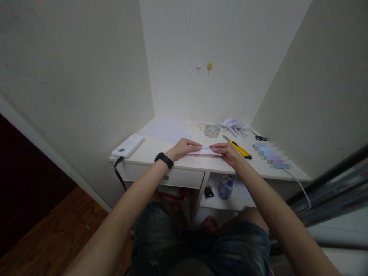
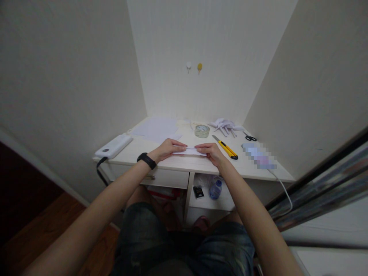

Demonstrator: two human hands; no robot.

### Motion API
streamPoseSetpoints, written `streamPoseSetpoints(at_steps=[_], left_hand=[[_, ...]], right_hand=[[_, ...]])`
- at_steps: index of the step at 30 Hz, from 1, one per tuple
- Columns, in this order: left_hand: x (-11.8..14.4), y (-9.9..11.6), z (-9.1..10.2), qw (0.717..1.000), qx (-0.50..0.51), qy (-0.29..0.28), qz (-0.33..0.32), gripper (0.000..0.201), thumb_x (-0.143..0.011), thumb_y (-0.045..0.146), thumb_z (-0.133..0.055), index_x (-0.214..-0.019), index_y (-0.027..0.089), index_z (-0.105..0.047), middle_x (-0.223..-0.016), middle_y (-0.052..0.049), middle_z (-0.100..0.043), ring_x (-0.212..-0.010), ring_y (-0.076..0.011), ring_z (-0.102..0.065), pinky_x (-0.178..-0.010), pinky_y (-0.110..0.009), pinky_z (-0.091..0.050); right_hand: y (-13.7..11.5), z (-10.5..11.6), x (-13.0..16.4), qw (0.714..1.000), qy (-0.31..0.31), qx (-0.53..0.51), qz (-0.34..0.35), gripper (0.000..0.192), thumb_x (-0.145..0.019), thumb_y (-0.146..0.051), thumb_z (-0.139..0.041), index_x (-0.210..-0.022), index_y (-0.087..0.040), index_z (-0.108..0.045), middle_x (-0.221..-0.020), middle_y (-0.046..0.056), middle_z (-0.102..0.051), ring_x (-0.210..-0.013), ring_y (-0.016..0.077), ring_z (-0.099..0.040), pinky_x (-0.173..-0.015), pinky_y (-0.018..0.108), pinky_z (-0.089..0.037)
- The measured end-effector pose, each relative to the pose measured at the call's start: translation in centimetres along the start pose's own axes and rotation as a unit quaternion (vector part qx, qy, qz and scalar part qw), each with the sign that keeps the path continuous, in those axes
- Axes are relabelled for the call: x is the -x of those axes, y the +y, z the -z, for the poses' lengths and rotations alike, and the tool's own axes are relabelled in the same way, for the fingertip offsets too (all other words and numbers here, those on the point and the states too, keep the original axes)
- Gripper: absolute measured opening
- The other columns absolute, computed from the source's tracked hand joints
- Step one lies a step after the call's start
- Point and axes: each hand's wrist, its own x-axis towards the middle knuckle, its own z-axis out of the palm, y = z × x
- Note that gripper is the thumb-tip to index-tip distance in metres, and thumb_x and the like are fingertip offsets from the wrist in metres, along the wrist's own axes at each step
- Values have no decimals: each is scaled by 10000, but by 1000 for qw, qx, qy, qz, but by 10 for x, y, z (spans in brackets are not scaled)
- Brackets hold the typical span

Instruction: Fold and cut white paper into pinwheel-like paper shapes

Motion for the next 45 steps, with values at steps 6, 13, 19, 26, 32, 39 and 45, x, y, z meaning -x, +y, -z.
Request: streamPoseSetpoints(at_steps=[6,13,19,26,32,39,45], left_hand=[[-3,-3,1,998,-48,27,-18,374,-606,295,-893,-915,110,-791,-884,-117,-757,-779,-165,-658,-789,-308,-524],[0,1,-4,999,-28,41,-14,464,-608,171,-874,-1052,110,-753,-851,-78,-737,-691,-122,-634,-692,-280,-560],[0,1,-5,998,-45,32,-8,367,-595,204,-887,-920,88,-762,-823,-80,-725,-684,-130,-638,-639,-270,-584],[0,0,-9,998,-65,26,-7,361,-620,212,-881,-937,81,-768,-844,-91,-740,-704,-147,-664,-667,-300,-615],[-1,-2,-8,998,-56,17,2,364,-622,200,-881,-947,80,-772,-813,-95,-751,-709,-171,-700,-720,-325,-614],[-3,-4,-5,996,-79,29,-5,342,-625,211,-884,-928,93,-778,-835,-97,-758,-711,-165,-696,-728,-319,-603],[-1,-1,-9,999,-43,17,15,283,-689,255,-857,-885,71,-768,-791,-100,-751,-650,-169,-703,-693,-331,-612]], right_hand=[[-1,-7,3,1000,14,-11,11,349,-455,-362,-905,-747,-205,-794,-805,69,-750,-772,195,-598,-729,342,-425],[0,-7,3,1000,4,11,4,499,-492,-328,-895,-956,-177,-793,-663,1,-674,-595,117,-492,-590,284,-349],[3,-6,1,999,13,37,10,393,-470,-317,-885,-821,-166,-797,-756,49,-727,-664,153,-562,-644,303,-404],[0,-9,3,997,18,68,23,384,-468,-360,-884,-789,-176,-786,-760,48,-723,-678,167,-574,-652,310,-420],[-1,-11,5,997,19,75,15,346,-489,-366,-887,-759,-175,-786,-722,38,-712,-641,145,-545,-626,298,-391],[1,-8,3,997,16,69,8,364,-496,-384,-892,-771,-166,-793,-690,41,-706,-596,127,-511,-584,288,-368],[8,-2,-5,997,1,75,14,416,-529,-455,-879,-789,-144,-786,-666,35,-686,-587,119,-503,-530,252,-363]])
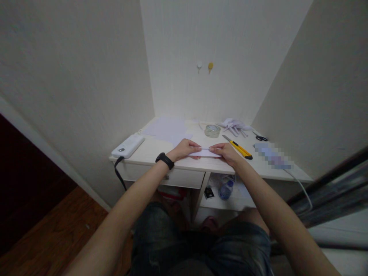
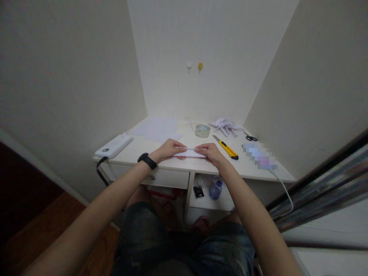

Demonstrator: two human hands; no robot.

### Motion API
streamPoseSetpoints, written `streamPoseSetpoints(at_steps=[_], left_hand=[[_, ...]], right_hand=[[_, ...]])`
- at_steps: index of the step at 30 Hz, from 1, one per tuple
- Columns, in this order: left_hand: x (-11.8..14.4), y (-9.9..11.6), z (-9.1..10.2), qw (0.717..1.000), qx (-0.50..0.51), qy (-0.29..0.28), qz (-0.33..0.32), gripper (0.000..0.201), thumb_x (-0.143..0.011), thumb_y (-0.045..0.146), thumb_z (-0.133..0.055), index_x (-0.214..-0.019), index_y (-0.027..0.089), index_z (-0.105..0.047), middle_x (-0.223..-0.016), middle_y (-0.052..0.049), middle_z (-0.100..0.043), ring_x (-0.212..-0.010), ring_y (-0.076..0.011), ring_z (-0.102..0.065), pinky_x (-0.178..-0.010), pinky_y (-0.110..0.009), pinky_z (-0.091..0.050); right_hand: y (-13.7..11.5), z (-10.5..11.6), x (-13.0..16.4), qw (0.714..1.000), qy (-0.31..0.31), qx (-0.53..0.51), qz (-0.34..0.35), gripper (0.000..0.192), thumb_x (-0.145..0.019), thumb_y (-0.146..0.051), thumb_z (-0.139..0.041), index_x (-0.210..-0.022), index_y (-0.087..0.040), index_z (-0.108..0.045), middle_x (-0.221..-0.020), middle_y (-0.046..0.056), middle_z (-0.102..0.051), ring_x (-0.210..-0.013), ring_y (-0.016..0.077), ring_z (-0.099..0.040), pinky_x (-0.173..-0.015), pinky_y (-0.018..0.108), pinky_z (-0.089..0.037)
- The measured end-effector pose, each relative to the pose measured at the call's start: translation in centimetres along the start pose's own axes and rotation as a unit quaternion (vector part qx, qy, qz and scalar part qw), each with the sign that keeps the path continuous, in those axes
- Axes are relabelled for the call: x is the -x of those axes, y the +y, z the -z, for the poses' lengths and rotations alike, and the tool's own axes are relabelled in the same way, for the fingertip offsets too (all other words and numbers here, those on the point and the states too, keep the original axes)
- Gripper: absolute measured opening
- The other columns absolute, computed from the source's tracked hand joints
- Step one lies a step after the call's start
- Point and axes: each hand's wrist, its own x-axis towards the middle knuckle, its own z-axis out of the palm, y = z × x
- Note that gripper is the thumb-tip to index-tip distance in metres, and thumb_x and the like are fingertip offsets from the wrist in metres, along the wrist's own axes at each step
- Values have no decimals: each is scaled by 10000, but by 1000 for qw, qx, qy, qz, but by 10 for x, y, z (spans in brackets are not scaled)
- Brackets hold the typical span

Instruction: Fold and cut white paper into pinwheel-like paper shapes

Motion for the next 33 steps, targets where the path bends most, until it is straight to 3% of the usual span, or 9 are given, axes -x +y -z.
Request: streamPoseSetpoints(at_steps=[6,12,18,27,33], left_hand=[[0,-1,3,999,37,-37,3,285,-756,309,-811,-883,58,-764,-779,-99,-738,-644,-166,-699,-660,-314,-625],[-1,-5,9,994,91,-59,3,423,-695,231,-862,-1069,73,-741,-995,-150,-739,-783,-177,-709,-748,-346,-640],[1,-2,7,993,104,-56,-1,339,-732,239,-835,-1014,66,-757,-969,-134,-745,-765,-157,-704,-755,-322,-640],[1,2,5,995,91,-43,5,279,-815,260,-764,-1013,64,-753,-931,-125,-742,-694,-143,-700,-689,-296,-640],[3,2,6,994,96,-45,2,380,-699,225,-858,-1032,74,-754,-1016,-145,-742,-780,-169,-711,-730,-307,-640]], right_hand=[[0,3,-2,997,-16,-74,-11,404,-541,-427,-894,-812,-147,-786,-672,36,-674,-557,110,-513,-486,239,-396],[-7,4,2,992,-47,-112,-39,416,-499,-333,-919,-849,-148,-792,-730,50,-713,-556,99,-535,-491,227,-418],[-9,2,2,991,-55,-122,-26,369,-519,-416,-903,-719,-143,-755,-641,31,-668,-531,100,-505,-488,233,-424],[-11,1,3,992,-54,-112,-23,369,-548,-447,-884,-692,-151,-717,-625,13,-628,-521,97,-489,-475,228,-415],[-12,1,5,992,-42,-114,-21,346,-563,-437,-874,-694,-160,-714,-638,14,-633,-537,103,-504,-485,227,-445]])
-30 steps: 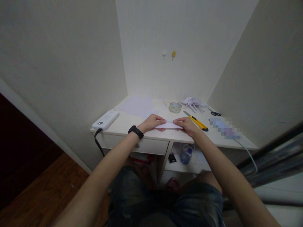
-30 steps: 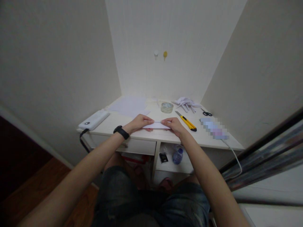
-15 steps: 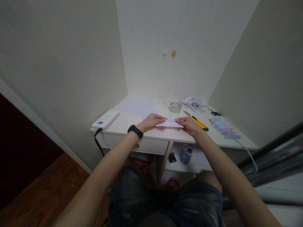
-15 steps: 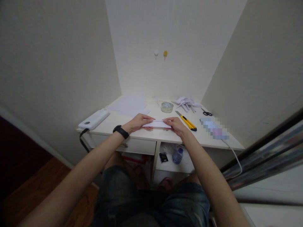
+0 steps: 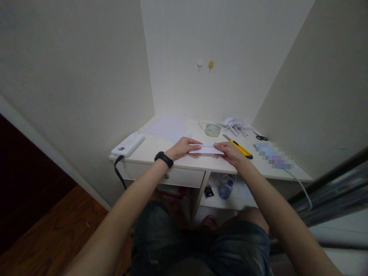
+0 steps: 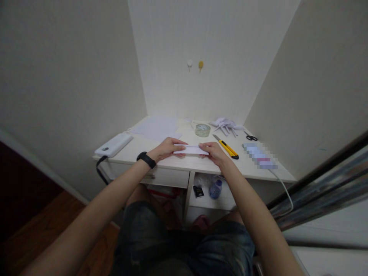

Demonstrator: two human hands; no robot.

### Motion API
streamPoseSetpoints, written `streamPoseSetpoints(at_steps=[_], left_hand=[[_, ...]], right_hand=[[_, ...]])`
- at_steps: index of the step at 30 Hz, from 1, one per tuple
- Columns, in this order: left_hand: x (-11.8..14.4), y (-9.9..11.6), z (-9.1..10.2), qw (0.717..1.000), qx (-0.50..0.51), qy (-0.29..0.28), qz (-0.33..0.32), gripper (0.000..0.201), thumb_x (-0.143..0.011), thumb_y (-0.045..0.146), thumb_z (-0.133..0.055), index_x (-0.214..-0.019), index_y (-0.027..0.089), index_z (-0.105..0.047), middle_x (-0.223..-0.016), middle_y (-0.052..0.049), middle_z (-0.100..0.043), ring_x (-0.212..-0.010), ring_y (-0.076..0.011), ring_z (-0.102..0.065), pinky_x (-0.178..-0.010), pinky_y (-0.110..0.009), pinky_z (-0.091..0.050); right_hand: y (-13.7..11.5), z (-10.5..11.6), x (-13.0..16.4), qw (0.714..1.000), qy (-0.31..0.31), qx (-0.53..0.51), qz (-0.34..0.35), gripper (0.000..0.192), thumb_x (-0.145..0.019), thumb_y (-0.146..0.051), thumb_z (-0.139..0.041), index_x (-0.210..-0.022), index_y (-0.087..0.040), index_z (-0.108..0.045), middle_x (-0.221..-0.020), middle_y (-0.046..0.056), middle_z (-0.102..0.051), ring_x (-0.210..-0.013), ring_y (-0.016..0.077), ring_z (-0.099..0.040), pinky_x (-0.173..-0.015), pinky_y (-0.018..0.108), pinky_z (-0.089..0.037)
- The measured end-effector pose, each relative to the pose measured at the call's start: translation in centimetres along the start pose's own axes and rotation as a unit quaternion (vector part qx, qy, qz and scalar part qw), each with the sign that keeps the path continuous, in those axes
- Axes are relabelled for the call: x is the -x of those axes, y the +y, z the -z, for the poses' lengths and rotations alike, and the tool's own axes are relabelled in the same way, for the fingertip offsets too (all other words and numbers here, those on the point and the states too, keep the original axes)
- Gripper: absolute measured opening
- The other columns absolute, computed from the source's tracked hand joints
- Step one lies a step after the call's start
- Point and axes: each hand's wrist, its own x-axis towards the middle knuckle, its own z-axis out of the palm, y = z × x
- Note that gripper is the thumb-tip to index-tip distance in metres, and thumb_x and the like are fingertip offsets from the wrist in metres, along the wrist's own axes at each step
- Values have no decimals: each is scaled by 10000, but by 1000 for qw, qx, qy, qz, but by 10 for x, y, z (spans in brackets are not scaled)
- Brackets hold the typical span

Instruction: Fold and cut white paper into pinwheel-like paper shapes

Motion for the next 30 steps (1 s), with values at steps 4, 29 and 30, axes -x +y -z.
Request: streamPoseSetpoints(at_steps=[4,29,30], left_hand=[[0,0,0,1000,-6,8,7,417,-672,233,-876,-1035,71,-750,-1017,-152,-745,-769,-174,-716,-732,-315,-639],[-1,1,2,999,-17,25,-31,427,-586,266,-907,-958,99,-782,-960,-129,-763,-823,-166,-684,-865,-333,-547],[-1,0,2,999,-30,31,-33,427,-578,264,-909,-952,101,-784,-947,-127,-765,-808,-163,-682,-856,-325,-543]], right_hand=[[-1,0,0,1000,5,-6,-4,311,-585,-405,-867,-699,-160,-715,-652,22,-645,-550,107,-528,-495,225,-475],[-1,1,2,998,43,-25,-27,375,-469,-222,-912,-823,-168,-800,-761,56,-743,-585,108,-588,-537,224,-495],[-1,1,2,998,47,-21,-29,388,-457,-218,-915,-824,-165,-799,-729,49,-733,-570,104,-580,-527,223,-485]])
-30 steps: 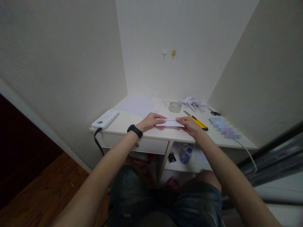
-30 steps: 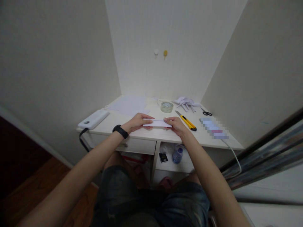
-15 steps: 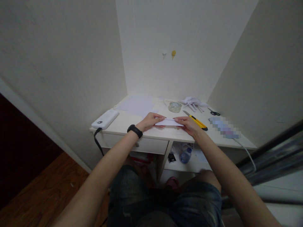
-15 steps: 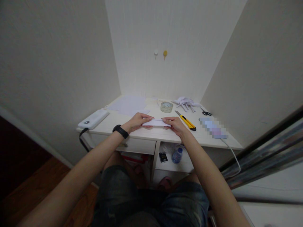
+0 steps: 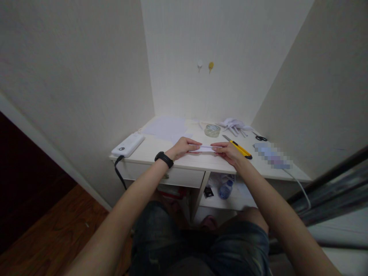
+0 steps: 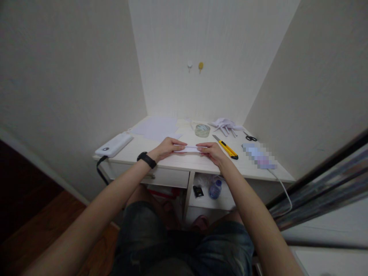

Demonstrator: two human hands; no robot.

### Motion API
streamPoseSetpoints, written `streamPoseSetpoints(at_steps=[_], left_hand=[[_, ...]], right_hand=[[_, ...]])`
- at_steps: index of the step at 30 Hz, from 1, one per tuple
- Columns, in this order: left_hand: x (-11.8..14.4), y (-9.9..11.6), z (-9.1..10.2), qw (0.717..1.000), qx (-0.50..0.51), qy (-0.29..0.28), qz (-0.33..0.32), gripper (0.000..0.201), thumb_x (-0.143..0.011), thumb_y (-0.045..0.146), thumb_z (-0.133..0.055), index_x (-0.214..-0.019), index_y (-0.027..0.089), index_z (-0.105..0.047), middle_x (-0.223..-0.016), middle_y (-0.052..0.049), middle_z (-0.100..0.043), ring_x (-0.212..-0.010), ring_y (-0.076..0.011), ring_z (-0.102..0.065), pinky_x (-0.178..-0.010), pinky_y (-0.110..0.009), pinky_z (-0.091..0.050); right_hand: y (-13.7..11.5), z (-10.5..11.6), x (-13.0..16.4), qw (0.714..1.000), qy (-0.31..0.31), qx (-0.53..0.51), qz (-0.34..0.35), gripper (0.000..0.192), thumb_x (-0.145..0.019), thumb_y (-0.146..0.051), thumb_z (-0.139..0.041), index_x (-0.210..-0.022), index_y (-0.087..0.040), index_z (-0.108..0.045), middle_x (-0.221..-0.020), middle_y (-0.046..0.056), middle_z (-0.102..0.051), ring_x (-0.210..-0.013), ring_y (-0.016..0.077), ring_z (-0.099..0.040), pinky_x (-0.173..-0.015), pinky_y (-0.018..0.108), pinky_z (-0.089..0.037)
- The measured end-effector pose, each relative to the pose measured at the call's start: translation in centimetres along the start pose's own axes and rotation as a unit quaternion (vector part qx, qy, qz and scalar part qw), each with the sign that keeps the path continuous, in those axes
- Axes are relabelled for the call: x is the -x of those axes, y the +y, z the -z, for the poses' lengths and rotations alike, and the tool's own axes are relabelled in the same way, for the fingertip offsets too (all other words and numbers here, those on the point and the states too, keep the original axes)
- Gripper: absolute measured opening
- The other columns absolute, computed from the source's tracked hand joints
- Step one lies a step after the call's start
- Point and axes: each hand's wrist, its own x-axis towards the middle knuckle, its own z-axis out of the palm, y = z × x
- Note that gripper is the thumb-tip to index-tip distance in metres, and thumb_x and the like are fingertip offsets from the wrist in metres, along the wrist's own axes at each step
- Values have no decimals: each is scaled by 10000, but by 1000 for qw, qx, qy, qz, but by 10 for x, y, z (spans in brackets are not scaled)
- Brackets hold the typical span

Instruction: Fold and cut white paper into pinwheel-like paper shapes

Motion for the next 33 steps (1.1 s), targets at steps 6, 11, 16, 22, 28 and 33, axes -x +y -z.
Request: streamPoseSetpoints(at_steps=[6,11,16,22,28,33], left_hand=[[0,1,0,995,-97,29,-15,361,-618,284,-881,-923,110,-793,-882,-114,-766,-755,-156,-661,-762,-278,-527],[5,6,-5,995,-93,44,-9,346,-641,148,-847,-978,102,-781,-823,-85,-756,-653,-117,-634,-686,-255,-545],[2,1,-2,994,-97,44,2,301,-644,102,-841,-938,89,-780,-779,-78,-746,-605,-98,-633,-656,-238,-566],[0,-2,-4,998,-42,11,44,335,-723,120,-808,-1048,64,-748,-778,-111,-751,-681,-167,-724,-703,-276,-611],[0,-1,-5,999,-20,5,46,304,-731,154,-823,-1001,45,-738,-811,-135,-748,-671,-188,-735,-674,-284,-624],[2,1,-3,999,9,-15,48,298,-730,196,-833,-962,40,-729,-862,-147,-746,-669,-198,-736,-677,-309,-628]], right_hand=[[4,-2,-1,999,14,21,22,386,-439,-248,-919,-785,-147,-781,-703,44,-714,-581,109,-568,-550,247,-465],[7,-5,-3,998,23,59,31,398,-441,-236,-906,-811,-151,-784,-657,20,-688,-576,104,-544,-552,247,-422],[12,-3,-6,995,19,84,53,343,-467,-259,-889,-772,-155,-771,-683,19,-696,-600,113,-554,-590,260,-420],[12,-2,-6,994,9,91,59,370,-462,-286,-899,-779,-162,-754,-688,12,-685,-607,116,-562,-576,249,-429],[7,-6,-3,997,-2,66,29,390,-459,-353,-917,-756,-157,-757,-675,33,-689,-550,105,-557,-522,236,-436],[7,-3,-5,998,-23,55,28,408,-481,-423,-912,-758,-160,-768,-636,26,-683,-515,104,-554,-494,227,-431]])
